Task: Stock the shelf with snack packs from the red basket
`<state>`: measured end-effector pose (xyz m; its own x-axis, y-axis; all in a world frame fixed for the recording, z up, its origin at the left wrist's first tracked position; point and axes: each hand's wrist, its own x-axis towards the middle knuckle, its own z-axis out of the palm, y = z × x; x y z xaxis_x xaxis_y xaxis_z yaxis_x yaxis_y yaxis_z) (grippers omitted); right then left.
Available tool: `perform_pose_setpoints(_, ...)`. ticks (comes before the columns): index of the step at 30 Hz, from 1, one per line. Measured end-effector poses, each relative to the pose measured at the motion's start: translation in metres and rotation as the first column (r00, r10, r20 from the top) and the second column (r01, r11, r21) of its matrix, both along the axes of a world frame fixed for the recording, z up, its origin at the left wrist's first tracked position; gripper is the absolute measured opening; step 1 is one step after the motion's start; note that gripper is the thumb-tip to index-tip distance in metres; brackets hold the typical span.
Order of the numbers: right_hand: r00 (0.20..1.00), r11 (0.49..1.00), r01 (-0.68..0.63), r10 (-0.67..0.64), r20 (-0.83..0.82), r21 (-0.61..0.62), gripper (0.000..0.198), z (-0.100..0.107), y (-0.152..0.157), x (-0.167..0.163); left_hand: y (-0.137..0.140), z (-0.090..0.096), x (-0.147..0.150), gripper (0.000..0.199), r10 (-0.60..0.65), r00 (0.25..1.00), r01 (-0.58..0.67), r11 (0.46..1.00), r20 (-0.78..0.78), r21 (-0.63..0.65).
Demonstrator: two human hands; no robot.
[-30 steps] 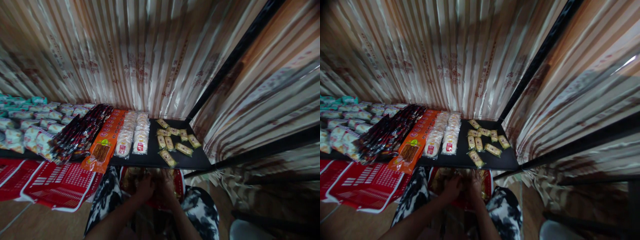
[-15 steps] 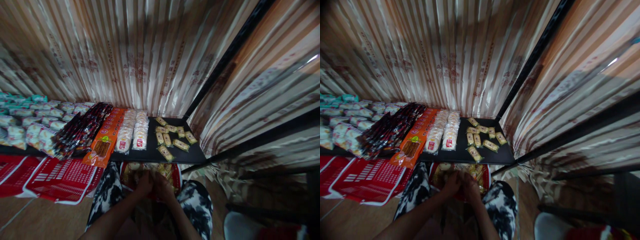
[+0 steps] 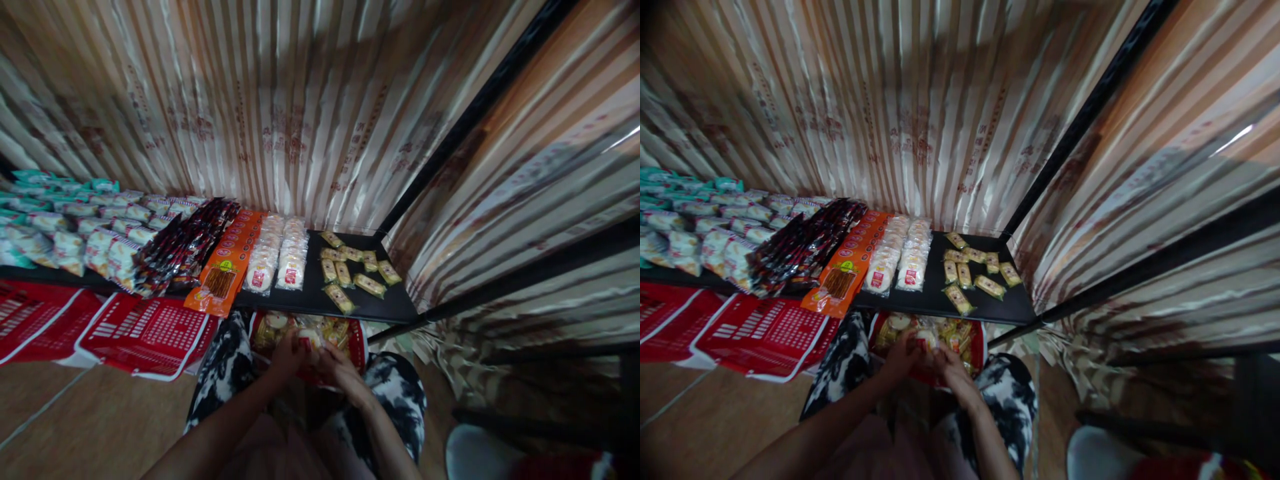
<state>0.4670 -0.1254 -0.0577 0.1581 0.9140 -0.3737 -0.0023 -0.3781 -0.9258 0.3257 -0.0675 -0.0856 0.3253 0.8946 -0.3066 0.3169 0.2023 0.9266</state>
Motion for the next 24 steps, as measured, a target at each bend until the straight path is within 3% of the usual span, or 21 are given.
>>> perform_pose_setpoints(4,0.988,0.995,0.010,-0.026,-0.153,-0.103,0.055,0.014,0.003,0.001,0.003,0.007,-0.009,0.052,0.069,0.995,-0.067,0.997,0.068,-0.028)
perform_pose_setpoints(7,0.988,0.993,0.041,-0.058,-0.146,-0.112,0.054,0.021,0.006,0.000,0.006,0.011,-0.014,0.043,0.125,0.986,-0.122,0.992,0.111,-0.041)
perform_pose_setpoints(14,0.977,0.984,0.122,-0.097,-0.189,0.126,0.056,0.023,0.025,-0.022,0.015,0.012,-0.012,0.036,0.310,0.934,-0.310,0.950,0.179,-0.028)
perform_pose_setpoints(21,0.980,0.958,0.188,-0.199,0.030,0.216,0.041,0.029,0.056,-0.026,0.022,0.026,-0.011,0.028,0.323,0.917,-0.339,0.940,0.236,0.029)
perform_pose_setpoints(24,0.957,0.950,0.167,-0.220,0.188,0.263,0.041,0.033,0.075,-0.019,0.022,0.034,-0.016,0.035,0.316,0.940,-0.339,0.911,0.132,0.235)
